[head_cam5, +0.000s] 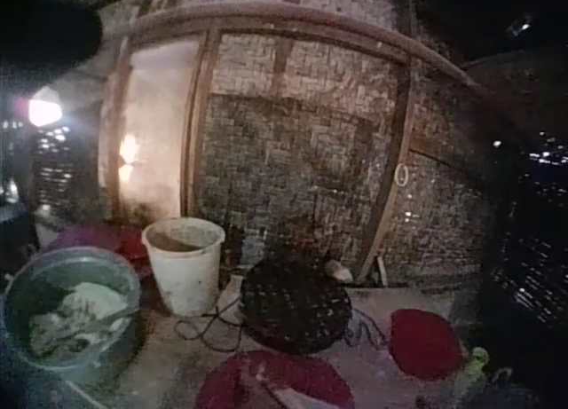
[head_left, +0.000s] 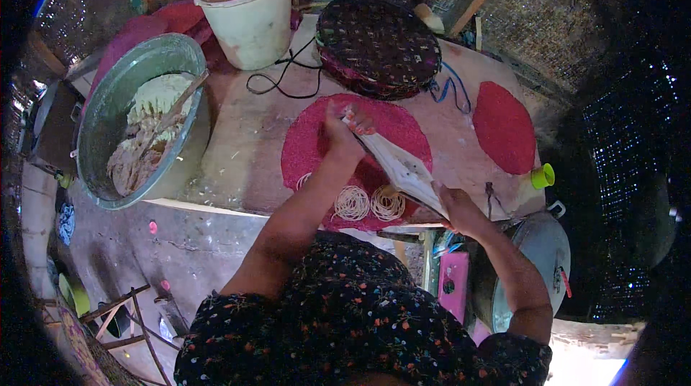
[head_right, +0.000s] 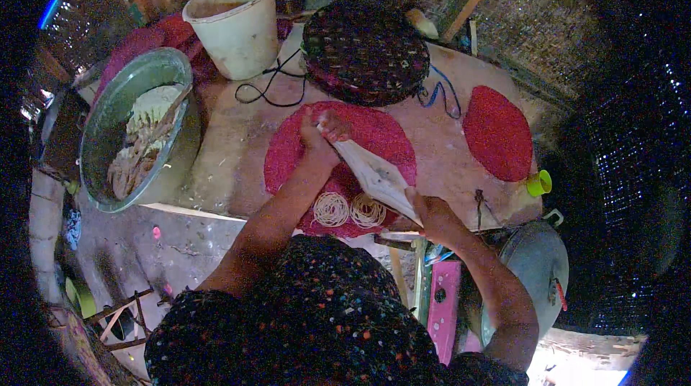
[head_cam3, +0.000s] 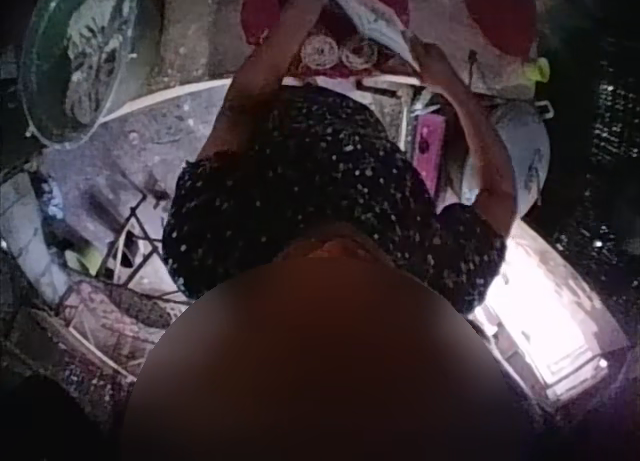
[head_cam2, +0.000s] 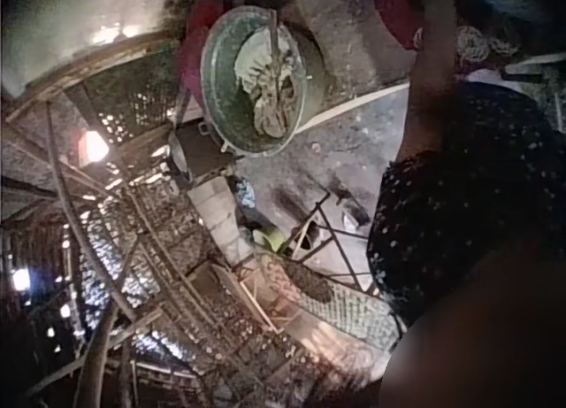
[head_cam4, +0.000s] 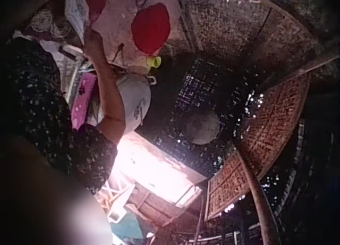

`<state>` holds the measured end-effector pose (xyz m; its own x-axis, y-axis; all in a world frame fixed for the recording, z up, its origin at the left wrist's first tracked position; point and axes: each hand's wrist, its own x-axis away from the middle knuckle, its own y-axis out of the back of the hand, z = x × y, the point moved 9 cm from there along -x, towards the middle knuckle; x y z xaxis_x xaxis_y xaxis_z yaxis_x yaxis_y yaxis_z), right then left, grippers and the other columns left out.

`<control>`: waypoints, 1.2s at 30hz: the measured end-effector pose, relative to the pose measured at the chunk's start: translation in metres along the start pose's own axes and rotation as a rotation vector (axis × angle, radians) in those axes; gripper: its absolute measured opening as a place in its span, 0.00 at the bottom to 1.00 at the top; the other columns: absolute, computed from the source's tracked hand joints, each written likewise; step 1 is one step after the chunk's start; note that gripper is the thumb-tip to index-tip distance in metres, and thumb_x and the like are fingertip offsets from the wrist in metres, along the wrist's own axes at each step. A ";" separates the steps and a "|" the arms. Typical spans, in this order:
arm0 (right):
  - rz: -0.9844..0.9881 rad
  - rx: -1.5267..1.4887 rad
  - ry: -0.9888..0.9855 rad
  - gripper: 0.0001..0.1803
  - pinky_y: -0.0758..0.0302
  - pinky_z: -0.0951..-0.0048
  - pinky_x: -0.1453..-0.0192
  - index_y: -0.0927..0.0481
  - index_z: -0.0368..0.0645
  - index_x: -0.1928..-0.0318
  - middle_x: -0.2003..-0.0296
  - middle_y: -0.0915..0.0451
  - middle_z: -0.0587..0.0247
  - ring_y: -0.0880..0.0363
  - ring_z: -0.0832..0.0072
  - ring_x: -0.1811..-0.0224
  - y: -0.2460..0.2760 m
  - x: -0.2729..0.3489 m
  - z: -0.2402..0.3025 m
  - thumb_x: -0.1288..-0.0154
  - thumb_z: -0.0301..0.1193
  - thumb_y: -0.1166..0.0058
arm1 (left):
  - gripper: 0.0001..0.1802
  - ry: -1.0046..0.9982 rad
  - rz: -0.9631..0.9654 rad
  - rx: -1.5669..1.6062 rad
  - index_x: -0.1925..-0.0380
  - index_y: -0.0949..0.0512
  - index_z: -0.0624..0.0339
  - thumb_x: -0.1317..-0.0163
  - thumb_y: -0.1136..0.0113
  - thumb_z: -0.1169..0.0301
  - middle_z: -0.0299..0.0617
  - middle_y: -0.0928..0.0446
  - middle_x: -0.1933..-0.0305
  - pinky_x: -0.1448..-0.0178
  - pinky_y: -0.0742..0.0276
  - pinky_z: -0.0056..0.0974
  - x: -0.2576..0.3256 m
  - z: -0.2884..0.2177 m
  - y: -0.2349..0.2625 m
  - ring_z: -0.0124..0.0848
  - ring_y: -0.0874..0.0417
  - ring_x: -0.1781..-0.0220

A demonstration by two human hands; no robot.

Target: The person uses a manual press to extrude dough into spiral coils onto pink mesh discs, periodically refilling the press from a large tub.

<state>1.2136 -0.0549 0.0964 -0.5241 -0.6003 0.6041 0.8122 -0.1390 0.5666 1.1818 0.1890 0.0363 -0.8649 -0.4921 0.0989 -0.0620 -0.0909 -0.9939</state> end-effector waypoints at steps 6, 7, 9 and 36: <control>0.138 -0.165 -0.005 0.39 0.43 0.78 0.89 0.24 0.35 0.72 0.91 0.38 0.70 0.41 0.81 0.92 -0.027 -0.006 0.007 0.36 0.60 0.75 | 0.31 -0.041 -0.037 -0.087 0.90 0.40 0.48 0.42 0.67 0.37 0.30 0.45 0.93 0.80 0.45 0.33 0.025 -0.029 0.003 0.28 0.44 0.90; 0.211 -0.171 -0.030 0.39 0.40 0.78 0.87 0.24 0.37 0.70 0.90 0.35 0.69 0.38 0.81 0.91 -0.028 -0.002 0.008 0.37 0.62 0.74 | 0.31 -0.041 -0.035 -0.090 0.90 0.40 0.48 0.42 0.67 0.37 0.30 0.45 0.93 0.80 0.45 0.33 0.029 -0.033 0.000 0.28 0.44 0.90; 0.274 -0.172 -0.046 0.39 0.36 0.77 0.85 0.23 0.39 0.69 0.89 0.33 0.68 0.36 0.80 0.89 -0.016 0.013 0.020 0.39 0.64 0.73 | 0.29 -0.104 0.237 -0.191 0.79 0.30 0.52 0.43 0.62 0.38 0.38 0.32 0.83 0.70 0.32 0.37 0.045 -0.040 -0.050 0.33 0.30 0.79; 0.321 0.351 1.987 0.32 0.28 0.59 0.61 0.40 0.34 0.43 0.62 0.26 0.44 0.25 0.48 0.62 -0.093 0.230 0.397 0.42 0.40 0.48 | 0.20 0.003 1.109 -2.161 0.57 0.26 0.58 0.51 0.45 0.64 0.47 0.24 0.57 0.52 0.30 0.43 0.229 -0.116 -0.222 0.41 0.24 0.57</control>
<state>0.9156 0.1331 0.4047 0.7389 -0.4570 -0.4951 0.5979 0.1058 0.7946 0.9401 0.1971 0.2738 -0.9223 0.2798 -0.2667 0.0173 0.7193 0.6945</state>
